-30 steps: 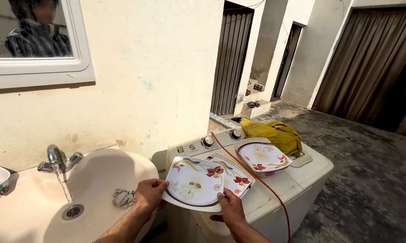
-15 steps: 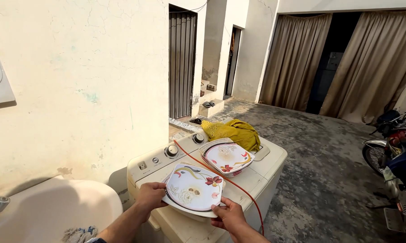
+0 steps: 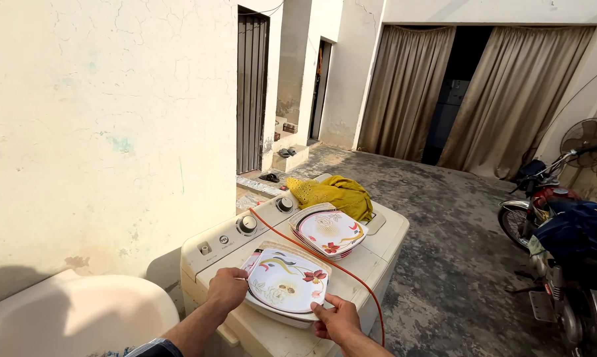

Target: Wash dirty plates at an outdoor sink and store them on an indoor shelf.

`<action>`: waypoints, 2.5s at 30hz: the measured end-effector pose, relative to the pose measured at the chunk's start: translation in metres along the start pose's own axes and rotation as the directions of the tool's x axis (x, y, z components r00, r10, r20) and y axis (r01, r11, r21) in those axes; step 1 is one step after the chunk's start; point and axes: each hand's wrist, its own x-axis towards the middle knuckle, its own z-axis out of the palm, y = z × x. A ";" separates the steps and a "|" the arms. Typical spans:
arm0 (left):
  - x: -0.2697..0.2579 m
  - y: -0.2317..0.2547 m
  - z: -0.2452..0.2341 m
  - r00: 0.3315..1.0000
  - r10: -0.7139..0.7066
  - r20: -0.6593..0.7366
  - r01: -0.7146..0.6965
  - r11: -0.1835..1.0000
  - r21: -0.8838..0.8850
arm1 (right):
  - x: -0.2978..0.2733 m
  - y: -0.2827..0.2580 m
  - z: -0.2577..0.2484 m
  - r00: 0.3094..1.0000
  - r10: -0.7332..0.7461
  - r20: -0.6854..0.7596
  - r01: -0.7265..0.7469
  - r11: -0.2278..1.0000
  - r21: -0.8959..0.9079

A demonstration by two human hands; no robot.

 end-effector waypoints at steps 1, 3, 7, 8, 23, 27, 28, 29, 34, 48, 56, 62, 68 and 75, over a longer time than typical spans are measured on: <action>-0.004 0.002 -0.002 1.000 0.004 0.007 -0.004 1.000 -0.001 | 0.002 0.001 0.001 1.000 0.000 -0.008 0.000 1.000 0.001; -0.009 0.007 -0.006 0.999 -0.025 0.036 0.028 0.997 -0.068 | 0.009 0.004 0.001 0.998 0.018 0.053 -0.017 0.999 -0.032; -0.003 0.007 -0.006 1.000 -0.004 -0.006 0.004 1.000 -0.015 | 0.006 -0.001 0.005 0.992 0.082 0.095 -0.072 0.993 -0.096; -0.005 0.007 -0.008 1.000 -0.006 -0.009 0.006 1.000 -0.017 | 0.003 -0.002 0.006 0.989 0.095 0.110 -0.081 0.989 -0.127; -0.019 0.023 -0.009 0.998 0.007 -0.067 -0.008 1.000 -0.014 | -0.014 0.000 0.008 0.999 0.028 -0.027 -0.031 0.992 -0.122; -0.006 0.036 0.027 0.955 0.255 -0.151 -0.272 0.957 -0.102 | 0.001 -0.001 -0.005 0.997 0.013 -0.080 -0.017 0.999 -0.051; -0.007 0.045 0.033 0.954 0.261 -0.145 -0.277 0.956 -0.101 | 0.005 -0.005 -0.008 0.996 0.013 -0.087 -0.017 0.999 -0.046; -0.008 0.054 0.040 0.969 0.242 -0.044 -0.246 0.956 -0.162 | 0.009 -0.009 -0.012 0.995 -0.005 -0.096 0.003 1.000 -0.016; 0.025 0.088 0.086 0.953 0.226 0.203 -0.167 0.948 -0.271 | 0.042 -0.041 -0.041 0.990 -0.038 -0.138 0.052 0.994 0.095; 0.155 0.146 0.161 0.995 0.094 0.026 -0.096 0.991 0.094 | 0.223 -0.083 -0.107 0.987 0.137 -0.086 -0.104 0.945 0.311; 0.212 0.141 0.163 0.997 -0.045 -0.060 0.050 0.994 0.094 | 0.252 -0.069 -0.107 0.978 0.209 -0.020 -0.184 0.896 0.403; 0.230 0.149 0.146 0.982 -0.179 -0.053 0.181 0.983 0.034 | 0.247 -0.072 -0.097 0.964 0.197 -0.177 -0.111 0.906 0.408; 0.238 0.147 0.140 0.922 -0.325 0.209 0.371 0.896 -0.244 | 0.250 -0.073 -0.101 0.951 0.236 -0.198 -0.132 0.893 0.431; 0.191 0.152 0.122 0.928 -0.027 0.371 0.284 0.696 -0.660 | 0.224 -0.083 -0.081 0.975 0.193 -0.112 -0.086 0.789 0.608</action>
